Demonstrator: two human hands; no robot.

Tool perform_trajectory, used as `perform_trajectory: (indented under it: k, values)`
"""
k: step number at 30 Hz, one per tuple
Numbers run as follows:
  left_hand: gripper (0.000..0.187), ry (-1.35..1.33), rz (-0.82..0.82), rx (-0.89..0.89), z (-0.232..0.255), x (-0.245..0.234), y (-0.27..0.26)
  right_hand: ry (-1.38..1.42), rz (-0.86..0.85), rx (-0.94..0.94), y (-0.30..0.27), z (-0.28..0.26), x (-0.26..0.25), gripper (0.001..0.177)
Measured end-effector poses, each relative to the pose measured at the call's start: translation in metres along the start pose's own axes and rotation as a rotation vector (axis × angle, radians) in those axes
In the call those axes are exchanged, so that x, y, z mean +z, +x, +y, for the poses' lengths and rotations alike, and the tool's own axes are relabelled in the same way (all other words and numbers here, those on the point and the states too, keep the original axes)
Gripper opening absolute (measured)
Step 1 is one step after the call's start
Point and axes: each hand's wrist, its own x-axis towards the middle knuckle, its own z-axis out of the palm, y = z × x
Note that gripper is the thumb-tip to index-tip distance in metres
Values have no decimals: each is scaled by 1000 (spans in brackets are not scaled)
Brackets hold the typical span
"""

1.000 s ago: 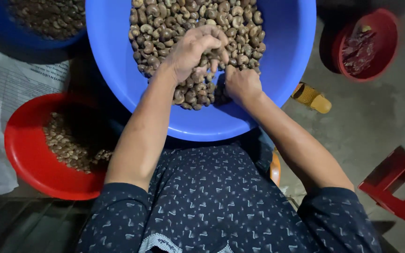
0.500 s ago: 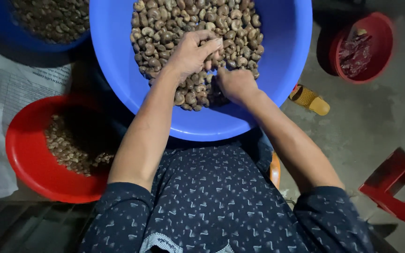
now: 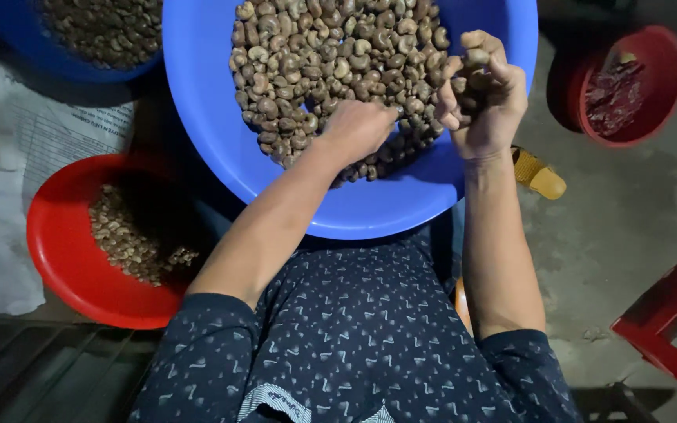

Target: Sorting nuts by hand in a large blue bowl and placing selected pieces into a red bowl

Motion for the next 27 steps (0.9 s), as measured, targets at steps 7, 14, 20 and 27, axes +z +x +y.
perform_trajectory:
  k: [7, 14, 20, 27]
  values:
    - [45, 306, -176, 43, 8, 23, 11, -120, 286, 71, 0, 0, 20, 33]
    - [54, 409, -124, 61, 2, 48, 9, -33, 338, 98, 7, 7, 3, 34]
    - [49, 469, 23, 96, 2, 58, 14, -10, 365, 116, 7, 6, -3, 33]
    - [26, -2, 16, -152, 13, -16, 3, -92, 441, 124, 12, 20, -22, 42]
